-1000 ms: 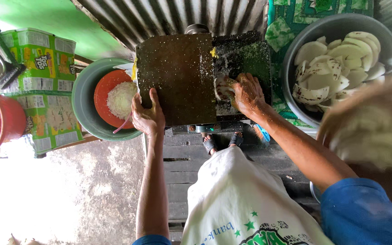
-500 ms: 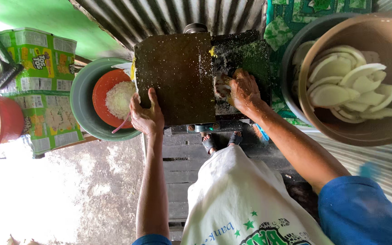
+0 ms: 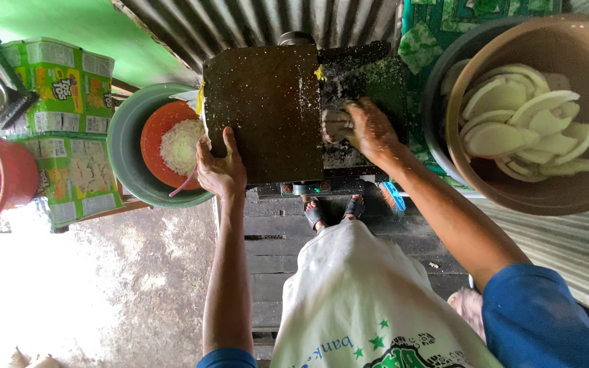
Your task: The person pours a white powdery substance from a plastic bag into a red bowl, then feeds round slices of a white food item one at a time into a manual bench-mounted grating machine, holding the machine steady with one hand while rubbing the slices against the grating surface. Grated material collects in the red bowl and the slices come from a large bowl of pre-cut rounds.
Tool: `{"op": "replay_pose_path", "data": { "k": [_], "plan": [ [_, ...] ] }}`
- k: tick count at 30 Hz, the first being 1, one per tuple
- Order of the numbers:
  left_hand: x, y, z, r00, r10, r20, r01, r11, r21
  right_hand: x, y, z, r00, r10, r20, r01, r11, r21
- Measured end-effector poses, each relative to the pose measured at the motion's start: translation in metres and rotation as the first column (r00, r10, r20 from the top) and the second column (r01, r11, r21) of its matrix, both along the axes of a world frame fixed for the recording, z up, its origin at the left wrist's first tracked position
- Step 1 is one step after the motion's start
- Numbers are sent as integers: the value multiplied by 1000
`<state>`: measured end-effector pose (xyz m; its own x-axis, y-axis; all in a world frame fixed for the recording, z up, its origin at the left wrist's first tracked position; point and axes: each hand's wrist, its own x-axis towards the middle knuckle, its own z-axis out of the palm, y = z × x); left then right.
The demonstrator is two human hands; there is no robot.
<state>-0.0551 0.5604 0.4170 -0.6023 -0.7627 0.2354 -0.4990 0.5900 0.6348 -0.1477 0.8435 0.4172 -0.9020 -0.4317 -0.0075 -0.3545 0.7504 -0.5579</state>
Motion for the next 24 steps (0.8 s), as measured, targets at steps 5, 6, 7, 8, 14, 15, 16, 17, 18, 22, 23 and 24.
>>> {"op": "replay_pose_path", "data": {
  "k": [5,6,7,8,14,15,16,17,18,22,23,24],
  "plan": [
    [0,0,0,1000,4,30,-4,1000,14,2,9,18,997,21,-73,-14,995,98],
    [-1,0,-1,999,6,33,-6,1000,2,2,8,16,997,26,-78,-19,995,93],
    [-1,-1,-2,999,4,37,-4,1000,-8,2,8,13,998,16,-64,-9,994,109],
    [-1,-1,-3,999,2,41,-2,1000,-15,1,7,7,999,5,-50,1,992,128],
    [0,-3,-12,1000,-11,22,12,1000,-18,-7,7,-25,999,-19,-39,29,962,272],
    [0,-4,-14,1000,-14,14,14,1000,-15,-8,7,-27,993,21,-116,13,957,288],
    [0,-4,-16,1000,-14,9,14,1000,-14,-9,7,-29,994,23,-105,10,953,302],
    [1,-5,-17,1000,-15,6,16,1000,-13,-9,6,-31,996,23,-92,7,949,316],
    [1,-6,-18,1000,-11,15,11,1000,-7,-9,4,-31,997,21,-81,7,944,330],
    [1,-7,-22,1000,-20,8,20,1000,-14,-12,-3,-29,1000,-22,17,14,929,370],
    [1,-7,-23,1000,-25,1,25,999,-25,-13,-5,-28,995,-51,81,15,919,393],
    [1,-8,-23,1000,-26,4,26,999,-22,-14,-6,-27,986,-81,144,14,909,417]
  ]
}}
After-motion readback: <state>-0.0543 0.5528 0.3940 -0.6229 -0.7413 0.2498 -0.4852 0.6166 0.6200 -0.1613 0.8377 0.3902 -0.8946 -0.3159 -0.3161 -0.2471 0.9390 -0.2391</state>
